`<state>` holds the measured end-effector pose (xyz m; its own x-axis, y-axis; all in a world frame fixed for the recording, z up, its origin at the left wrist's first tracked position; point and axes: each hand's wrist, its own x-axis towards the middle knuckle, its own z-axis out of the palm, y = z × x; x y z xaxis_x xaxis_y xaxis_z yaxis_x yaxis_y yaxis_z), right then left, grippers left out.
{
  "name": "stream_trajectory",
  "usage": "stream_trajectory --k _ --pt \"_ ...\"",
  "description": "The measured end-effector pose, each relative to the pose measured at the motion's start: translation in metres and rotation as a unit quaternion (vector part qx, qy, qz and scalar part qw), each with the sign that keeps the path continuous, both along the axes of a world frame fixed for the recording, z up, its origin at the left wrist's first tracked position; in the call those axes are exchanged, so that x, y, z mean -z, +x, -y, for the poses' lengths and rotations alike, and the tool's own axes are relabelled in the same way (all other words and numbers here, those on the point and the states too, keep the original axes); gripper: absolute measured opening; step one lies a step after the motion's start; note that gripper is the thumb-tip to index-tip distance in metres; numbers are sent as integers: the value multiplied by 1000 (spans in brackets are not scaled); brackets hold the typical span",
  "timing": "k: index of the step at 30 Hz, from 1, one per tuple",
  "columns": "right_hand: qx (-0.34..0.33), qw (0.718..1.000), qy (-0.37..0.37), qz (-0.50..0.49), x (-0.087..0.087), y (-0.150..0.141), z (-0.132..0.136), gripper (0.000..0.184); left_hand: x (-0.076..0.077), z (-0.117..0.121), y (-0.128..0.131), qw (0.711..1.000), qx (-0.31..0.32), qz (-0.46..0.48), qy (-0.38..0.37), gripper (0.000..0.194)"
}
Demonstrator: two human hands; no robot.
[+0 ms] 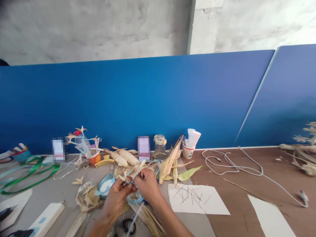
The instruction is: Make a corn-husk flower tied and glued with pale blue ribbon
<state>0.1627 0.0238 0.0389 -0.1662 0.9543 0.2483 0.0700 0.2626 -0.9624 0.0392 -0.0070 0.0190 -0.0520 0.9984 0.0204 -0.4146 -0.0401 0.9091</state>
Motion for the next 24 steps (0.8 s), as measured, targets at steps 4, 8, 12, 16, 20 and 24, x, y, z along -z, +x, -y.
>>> stream_trajectory --k 4,8,12,16,20,24 --pt "53 981 158 102 -6 -2 9 16 1 -1 4 1000 -18 10 -10 31" --pt "62 964 207 154 -5 -2 13 25 -2 0 6 998 -47 23 -34 26" --pt "57 964 219 142 -2 -3 11 27 -4 1 7 997 -62 42 -34 22" --pt "42 970 217 96 -3 -4 10 31 -4 1 7 996 -75 47 -23 26" --pt "43 977 201 56 -5 -6 10 33 -4 1 6 997 -72 14 7 27" --pt "62 977 194 56 -5 -7 10 30 -3 2 6 995 -86 -39 40 22"
